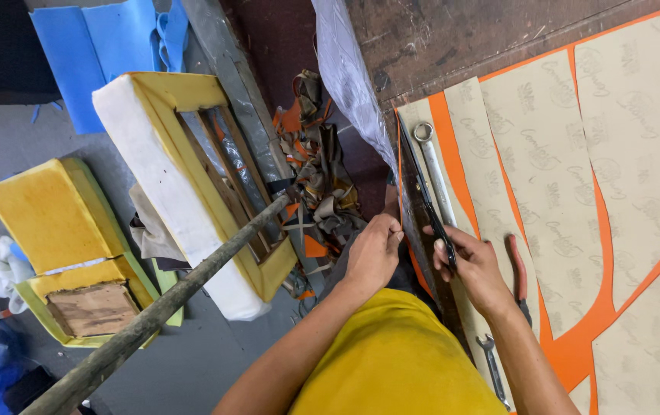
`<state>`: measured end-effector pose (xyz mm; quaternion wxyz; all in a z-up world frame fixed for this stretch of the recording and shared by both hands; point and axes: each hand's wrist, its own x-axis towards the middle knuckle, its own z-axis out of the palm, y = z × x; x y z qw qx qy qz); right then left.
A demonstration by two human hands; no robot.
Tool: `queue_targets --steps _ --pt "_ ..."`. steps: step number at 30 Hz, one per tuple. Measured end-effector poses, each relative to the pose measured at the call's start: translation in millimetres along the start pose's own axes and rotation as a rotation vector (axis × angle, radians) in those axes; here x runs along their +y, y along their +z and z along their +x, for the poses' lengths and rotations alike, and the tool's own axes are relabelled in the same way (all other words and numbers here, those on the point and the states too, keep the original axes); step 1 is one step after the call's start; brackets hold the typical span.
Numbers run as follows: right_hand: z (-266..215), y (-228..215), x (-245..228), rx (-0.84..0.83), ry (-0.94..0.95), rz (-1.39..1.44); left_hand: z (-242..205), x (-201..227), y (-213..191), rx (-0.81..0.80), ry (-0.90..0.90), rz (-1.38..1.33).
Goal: The person uses shears to cut through orange and beige upholstery material on a workbench, following paper patterns, while occasionally moving a wrench used as a weight and adjusting pliers nearby.
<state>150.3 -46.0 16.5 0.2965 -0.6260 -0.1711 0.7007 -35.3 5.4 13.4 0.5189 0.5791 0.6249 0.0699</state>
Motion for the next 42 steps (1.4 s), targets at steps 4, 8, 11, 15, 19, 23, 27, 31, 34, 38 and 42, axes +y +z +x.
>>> queue_targets --steps 4,8,11,15,19,23,27,31,34,38,42 --pt "7.2 3.0 -3.2 -0.004 -0.03 0.014 -2.5 -0.5 -1.1 0.001 0.002 0.011" --pt "9.9 3.8 -5.5 0.017 0.025 0.037 -3.3 -16.5 1.6 0.049 0.019 -0.009" --pt "1.9 -2.2 0.0 0.002 0.022 0.015 5.5 -50.5 1.6 -0.003 -0.091 0.036" --pt "-31.0 -22.8 26.9 -0.047 0.054 -0.004 26.7 -99.0 -33.9 0.285 0.009 0.118" --pt "-96.6 -50.5 76.9 0.058 0.064 0.022 45.4 -94.6 -77.1 0.477 0.075 0.133" --pt "-158.0 -68.7 116.7 0.148 -0.024 0.158 30.1 -39.7 -60.4 0.4 0.484 0.356" --pt "-208.3 -58.5 164.5 0.363 -0.016 0.303 -16.3 8.7 20.1 0.027 0.78 0.379" --pt "-263.6 -26.7 249.9 0.48 -0.011 0.396 -71.7 22.2 89.9 -0.441 1.033 0.54" --pt "-296.9 9.1 332.4 0.497 -0.046 0.502 -96.7 17.5 121.1 -0.655 1.163 0.643" --pt "-348.8 92.5 429.4 0.558 -0.087 0.894 -126.0 6.0 156.6 -0.757 1.378 0.737" --pt "-359.3 154.2 453.3 0.745 0.194 1.182 -140.7 -0.3 182.9 -0.741 1.522 0.743"
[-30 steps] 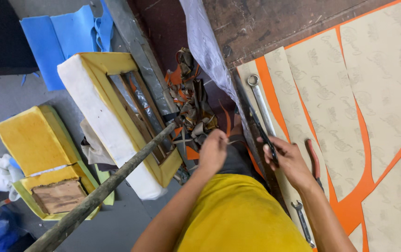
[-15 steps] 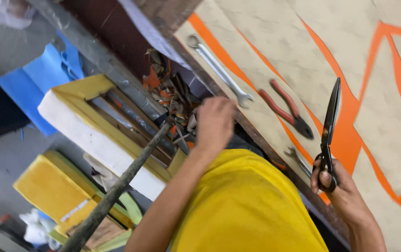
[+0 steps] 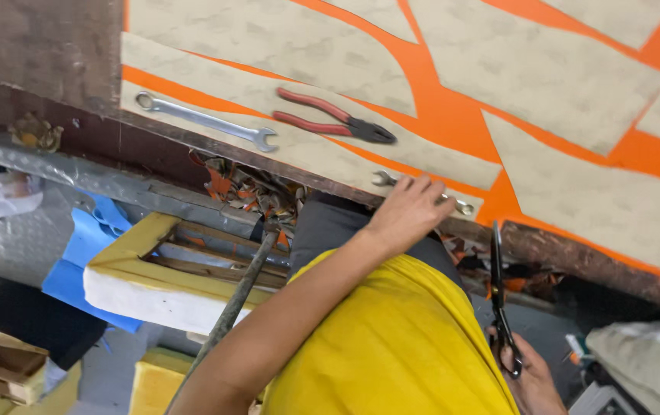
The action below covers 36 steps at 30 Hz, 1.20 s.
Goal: The person uses shears to cut through orange and beige upholstery material on a workbench, following paper patterns, while occasionally moving a wrench used as a weight and adjusting pliers nearby.
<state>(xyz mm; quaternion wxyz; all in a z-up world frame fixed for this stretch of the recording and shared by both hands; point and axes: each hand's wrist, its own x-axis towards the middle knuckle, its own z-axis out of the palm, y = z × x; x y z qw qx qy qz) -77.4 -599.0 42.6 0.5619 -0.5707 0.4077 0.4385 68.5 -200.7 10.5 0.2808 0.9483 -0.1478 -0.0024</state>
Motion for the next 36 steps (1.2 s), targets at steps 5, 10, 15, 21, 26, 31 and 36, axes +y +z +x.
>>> queue_targets --steps 5,10,15,21,26,31,36 --pt "-9.0 25.2 30.6 0.043 0.045 0.015 7.2 1.7 7.2 -0.086 -0.005 0.031" --pt "15.5 41.0 69.2 -0.128 -0.118 0.117 11.6 -6.8 5.3 -0.115 0.019 0.05" --pt "34.2 70.8 81.4 -0.118 -0.18 0.082 14.1 -11.4 5.0 -0.114 0.067 0.016" --pt "26.2 112.7 69.3 -0.103 -0.307 0.064 14.5 -17.2 4.0 -0.147 0.083 -0.029" --pt "17.4 136.4 62.7 -0.028 -0.271 0.092 18.9 -16.9 3.3 -0.175 0.075 -0.036" --pt "19.5 143.3 66.2 -0.043 -0.29 0.141 20.2 -19.3 1.4 -0.192 0.101 -0.013" --pt "16.6 152.6 64.6 -0.044 -0.282 0.198 22.7 -20.2 0.6 -0.215 0.107 -0.035"
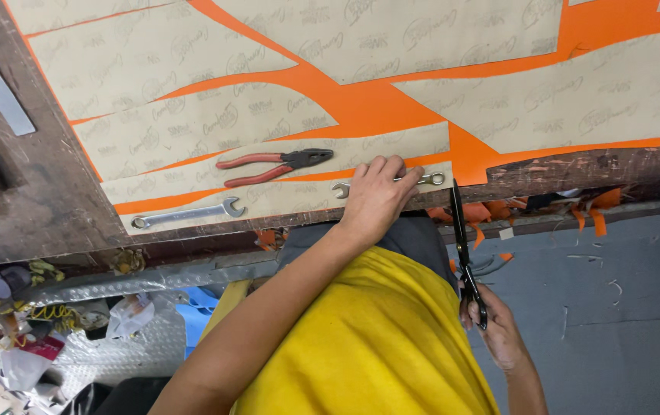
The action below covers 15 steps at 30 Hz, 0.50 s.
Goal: The person uses shears to cut through orange and beige upholstery material on a workbench, following paper patterns, while occasionally moving a wrench used as a weight and adjusting pliers nearby.
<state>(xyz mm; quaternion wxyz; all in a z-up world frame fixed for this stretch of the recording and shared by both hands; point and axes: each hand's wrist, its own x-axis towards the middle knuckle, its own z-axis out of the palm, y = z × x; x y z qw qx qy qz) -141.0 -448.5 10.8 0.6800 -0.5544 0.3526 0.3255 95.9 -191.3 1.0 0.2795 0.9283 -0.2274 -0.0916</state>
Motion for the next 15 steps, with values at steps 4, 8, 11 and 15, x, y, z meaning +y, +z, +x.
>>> queue_targets --steps 4,8,11,15 --pt "1.2 8.9 -5.3 -0.003 -0.025 0.04 1.1 -1.7 -1.1 -0.009 0.015 0.008" --pt "1.1 16.4 -11.4 0.01 -0.025 0.024 1.3 -2.4 -1.7 -0.015 0.027 0.012" --pt "0.6 19.8 -14.1 0.0 -0.04 0.056 2.9 -3.5 -2.8 -0.025 0.03 0.011" --pt "-1.8 19.8 -12.5 0.059 -0.003 -0.01 3.2 -3.8 -2.2 -0.021 0.027 -0.01"
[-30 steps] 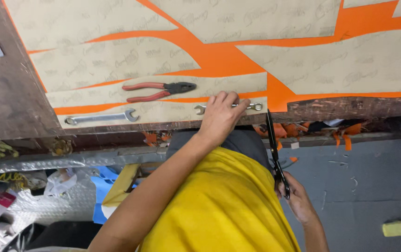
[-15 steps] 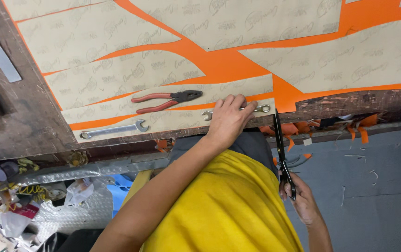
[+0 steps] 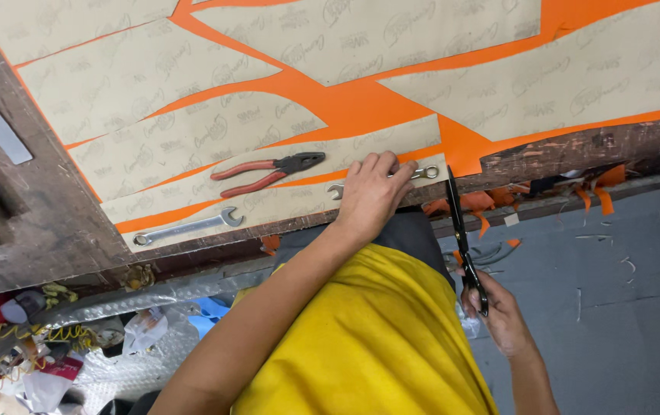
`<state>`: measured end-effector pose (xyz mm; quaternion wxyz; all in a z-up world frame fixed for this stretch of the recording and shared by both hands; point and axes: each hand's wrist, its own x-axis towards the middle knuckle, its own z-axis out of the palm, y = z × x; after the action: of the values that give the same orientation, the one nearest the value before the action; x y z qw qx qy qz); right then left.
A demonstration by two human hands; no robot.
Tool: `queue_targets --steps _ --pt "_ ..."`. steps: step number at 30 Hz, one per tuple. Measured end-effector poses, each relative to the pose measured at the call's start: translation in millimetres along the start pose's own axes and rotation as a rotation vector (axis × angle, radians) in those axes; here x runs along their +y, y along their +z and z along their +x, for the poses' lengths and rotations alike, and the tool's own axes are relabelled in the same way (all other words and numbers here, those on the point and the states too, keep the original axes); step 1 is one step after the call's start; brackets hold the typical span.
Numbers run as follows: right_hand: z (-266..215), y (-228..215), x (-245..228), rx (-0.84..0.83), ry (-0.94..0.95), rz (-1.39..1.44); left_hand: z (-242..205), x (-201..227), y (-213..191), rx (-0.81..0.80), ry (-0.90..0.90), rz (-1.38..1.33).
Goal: The person uses shears to cut through orange and beige upholstery material on a workbench, following paper patterns, while occasionally moving a wrench used as a weight and adjusting pliers nearby.
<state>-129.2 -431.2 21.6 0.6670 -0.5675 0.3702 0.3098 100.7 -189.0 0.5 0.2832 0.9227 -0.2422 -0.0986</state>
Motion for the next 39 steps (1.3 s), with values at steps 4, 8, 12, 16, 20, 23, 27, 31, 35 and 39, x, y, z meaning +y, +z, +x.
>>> queue_targets --steps 4,8,12,16,20,23,27,31,35,39 --pt "-0.9 -3.2 -2.6 0.025 0.019 -0.051 0.4 0.4 -2.0 -0.009 -0.002 -0.004" --pt "0.2 -8.5 -4.6 -0.059 -0.028 0.025 2.3 -0.2 -1.2 -0.015 0.002 0.011" --pt "2.5 -7.9 -2.6 -0.032 -0.036 -0.008 1.4 -0.6 -1.2 -0.015 0.006 0.008" --pt "3.9 -9.4 -1.9 -0.04 -0.02 0.014 2.3 -1.2 -0.4 -0.031 -0.012 -0.01" --pt "4.7 -9.7 0.5 -0.056 -0.056 0.006 1.1 -0.1 -0.7 -0.034 -0.007 -0.006" --pt "5.4 -10.8 0.6 -0.026 -0.02 -0.013 2.2 -2.0 -2.1 -0.039 -0.005 -0.016" --pt "4.9 -8.6 -1.9 0.028 0.038 -0.037 2.6 -0.7 -3.2 -0.044 -0.001 -0.006" --pt "3.9 -1.6 -9.6 0.072 0.064 -0.055 3.9 -0.7 -4.2 -0.039 0.004 0.005" --pt "10.3 6.5 -17.1 0.056 -0.035 -0.055 2.2 -0.5 -5.1 -0.05 -0.002 -0.015" --pt "8.5 13.3 -20.6 0.106 0.026 -0.071 4.2 0.3 -5.7 -0.03 0.013 -0.001"
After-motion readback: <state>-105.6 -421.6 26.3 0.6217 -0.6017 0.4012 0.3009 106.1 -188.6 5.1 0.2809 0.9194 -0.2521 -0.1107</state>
